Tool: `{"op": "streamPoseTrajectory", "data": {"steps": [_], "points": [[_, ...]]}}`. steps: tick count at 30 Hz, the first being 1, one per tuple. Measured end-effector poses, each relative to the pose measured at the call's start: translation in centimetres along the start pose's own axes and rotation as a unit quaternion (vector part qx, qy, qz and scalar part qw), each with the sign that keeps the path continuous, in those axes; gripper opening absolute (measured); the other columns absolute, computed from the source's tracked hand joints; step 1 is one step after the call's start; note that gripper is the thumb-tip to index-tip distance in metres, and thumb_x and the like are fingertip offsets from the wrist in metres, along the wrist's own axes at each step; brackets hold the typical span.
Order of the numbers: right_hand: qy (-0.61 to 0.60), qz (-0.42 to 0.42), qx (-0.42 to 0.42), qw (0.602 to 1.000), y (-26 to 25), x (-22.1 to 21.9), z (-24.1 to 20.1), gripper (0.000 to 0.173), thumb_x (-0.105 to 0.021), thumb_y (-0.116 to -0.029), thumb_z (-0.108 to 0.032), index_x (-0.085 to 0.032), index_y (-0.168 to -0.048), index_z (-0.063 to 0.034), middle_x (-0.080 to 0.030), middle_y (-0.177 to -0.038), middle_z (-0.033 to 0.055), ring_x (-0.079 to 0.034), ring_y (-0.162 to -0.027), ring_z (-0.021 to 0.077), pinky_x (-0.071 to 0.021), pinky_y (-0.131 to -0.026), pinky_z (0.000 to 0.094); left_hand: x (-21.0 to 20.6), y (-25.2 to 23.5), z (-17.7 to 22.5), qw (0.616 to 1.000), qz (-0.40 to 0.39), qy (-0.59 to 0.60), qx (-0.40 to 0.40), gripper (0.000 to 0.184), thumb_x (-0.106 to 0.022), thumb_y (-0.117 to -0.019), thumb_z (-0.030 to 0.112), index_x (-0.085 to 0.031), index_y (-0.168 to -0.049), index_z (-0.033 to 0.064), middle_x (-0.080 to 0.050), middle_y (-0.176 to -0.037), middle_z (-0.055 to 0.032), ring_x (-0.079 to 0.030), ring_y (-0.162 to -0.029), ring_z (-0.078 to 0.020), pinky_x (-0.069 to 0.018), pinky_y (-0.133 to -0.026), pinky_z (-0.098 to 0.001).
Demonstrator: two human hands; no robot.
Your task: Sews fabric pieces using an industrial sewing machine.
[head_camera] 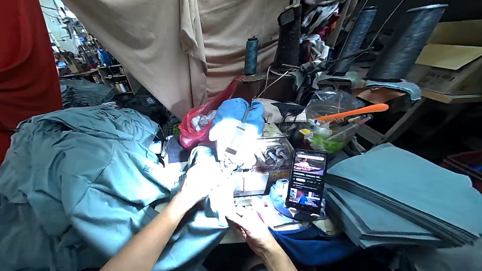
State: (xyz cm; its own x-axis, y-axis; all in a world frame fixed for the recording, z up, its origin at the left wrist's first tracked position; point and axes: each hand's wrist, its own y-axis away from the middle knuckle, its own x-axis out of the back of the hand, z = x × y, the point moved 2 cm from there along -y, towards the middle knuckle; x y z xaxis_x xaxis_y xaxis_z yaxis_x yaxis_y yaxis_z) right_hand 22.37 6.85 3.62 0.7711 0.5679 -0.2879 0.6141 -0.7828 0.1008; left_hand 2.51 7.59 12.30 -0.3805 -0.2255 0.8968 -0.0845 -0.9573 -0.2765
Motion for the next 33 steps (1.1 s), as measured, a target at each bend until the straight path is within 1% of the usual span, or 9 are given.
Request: {"op": "streamPoseTrajectory", "data": {"steps": [3, 6, 9, 15, 19, 22, 25, 28, 33], "points": [[0.009, -0.02, 0.006, 1.0, 0.2, -0.2, 0.0, 0.009, -0.066, -0.0941, -0.008, -0.069, -0.086, -0.0084, -0.066, -0.076, -0.0043, -0.062, -0.071, 0.004, -0.0525, -0.069, 0.0224, 1.4, -0.7, -0.8, 0.986, -0.055, 0.078, 0.138, 0.036, -0.069, -0.0978, 0.027, -0.068, -0.122, 0.0011, -0.07, -0.115, -0.0207, -0.068, -0.108, -0.0355, -0.0515, -0.097, -0.0579], [0.016, -0.021, 0.008, 1.0, 0.4, 0.0, 0.1, 0.004, -0.067, -0.0936, -0.008, -0.069, -0.09, -0.0082, -0.068, -0.08, -0.0036, -0.064, -0.075, 0.0049, -0.054, -0.07, 0.0228, 3.6, 0.1, 0.4, 0.981, -0.024, 0.111, 0.159, 0.028, -0.066, -0.1004, 0.024, -0.072, -0.112, -0.0005, -0.073, -0.103, -0.0191, -0.07, -0.099, -0.0325, -0.0528, -0.094, -0.0555], [0.006, -0.025, 0.011, 1.0, 0.3, 0.3, 0.3, 0.004, -0.068, -0.0933, -0.008, -0.07, -0.089, -0.0085, -0.068, -0.08, -0.0037, -0.063, -0.072, 0.0038, -0.053, -0.069, 0.0216, 4.5, 2.3, 2.5, 0.987, 0.06, 0.122, 0.082, 0.018, -0.061, -0.1017, 0.012, -0.072, -0.104, -0.0013, -0.071, -0.094, -0.0161, -0.069, -0.087, -0.0274, -0.0563, -0.083, -0.0493], [0.013, -0.028, 0.024, 0.999, 0.4, 0.5, 0.8, 0.004, -0.07, -0.0921, -0.01, -0.07, -0.088, -0.0093, -0.068, -0.079, -0.0042, -0.062, -0.07, 0.0025, -0.0513, -0.065, 0.0198, 0.3, 5.7, 3.4, 0.984, 0.143, -0.044, -0.099, 0.027, -0.069, -0.0935, 0.03, -0.077, -0.092, 0.0044, -0.071, -0.073, -0.0079, -0.071, -0.065, -0.0227, -0.0595, -0.059, -0.044], [0.007, -0.021, 0.008, 1.0, 0.5, 0.5, 0.9, 0.003, -0.071, -0.0919, -0.01, -0.072, -0.09, -0.0078, -0.07, -0.081, -0.0034, -0.063, -0.072, 0.003, -0.0524, -0.067, 0.0202, 0.7, 5.0, 2.4, 0.968, 0.222, -0.071, -0.092, 0.022, -0.065, -0.094, 0.023, -0.077, -0.087, 0.0062, -0.07, -0.076, -0.0072, -0.07, -0.069, -0.0223, -0.0593, -0.061, -0.0422], [-0.003, -0.027, 0.014, 1.0, 0.5, 0.5, 0.8, 0.004, -0.072, -0.0913, -0.008, -0.072, -0.087, -0.0088, -0.07, -0.08, -0.004, -0.064, -0.073, 0.0028, -0.0529, -0.069, 0.0202, 2.0, 4.5, 3.2, 0.984, 0.179, 0.01, -0.019, 0.02, -0.06, -0.0998, 0.017, -0.076, -0.099, 0.0046, -0.072, -0.091, -0.0096, -0.071, -0.087, -0.0229, -0.0599, -0.08, -0.043], [-0.007, -0.028, 0.025, 0.999, 0.6, 0.6, 0.9, 0.003, -0.072, -0.0904, -0.007, -0.07, -0.089, -0.0092, -0.07, -0.082, -0.004, -0.065, -0.075, 0.0031, -0.054, -0.07, 0.0206, 1.1, 5.4, 4.1, 0.99, 0.129, 0.058, -0.024, 0.024, -0.058, -0.1009, 0.017, -0.076, -0.096, 0.0022, -0.071, -0.081, -0.0108, -0.07, -0.076, -0.0223, -0.0595, -0.073, -0.0413], [0.003, -0.03, 0.026, 0.999, 0.6, 0.7, 1.2, 0.002, -0.071, -0.09, -0.007, -0.07, -0.09, -0.009, -0.069, -0.084, -0.0036, -0.064, -0.076, 0.0038, -0.0535, -0.07, 0.0215, -1.4, 6.6, 4.1, 0.983, 0.152, -0.036, -0.099, 0.03, -0.067, -0.0948, 0.032, -0.074, -0.087, 0.004, -0.069, -0.072, -0.0074, -0.069, -0.064, -0.0212, -0.0594, -0.059, -0.0404], [0.014, -0.029, 0.018, 0.999, 0.7, 0.7, 1.1, 0.005, -0.071, -0.0906, -0.006, -0.073, -0.086, -0.0086, -0.071, -0.081, -0.0038, -0.065, -0.075, 0.0035, -0.0542, -0.071, 0.0214, -0.4, 6.0, 2.0, 0.969, 0.222, -0.064, -0.084, 0.019, -0.065, -0.0955, 0.019, -0.078, -0.094, 0.005, -0.074, -0.085, -0.0083, -0.074, -0.078, -0.022, -0.0622, -0.071, -0.0398]]}}
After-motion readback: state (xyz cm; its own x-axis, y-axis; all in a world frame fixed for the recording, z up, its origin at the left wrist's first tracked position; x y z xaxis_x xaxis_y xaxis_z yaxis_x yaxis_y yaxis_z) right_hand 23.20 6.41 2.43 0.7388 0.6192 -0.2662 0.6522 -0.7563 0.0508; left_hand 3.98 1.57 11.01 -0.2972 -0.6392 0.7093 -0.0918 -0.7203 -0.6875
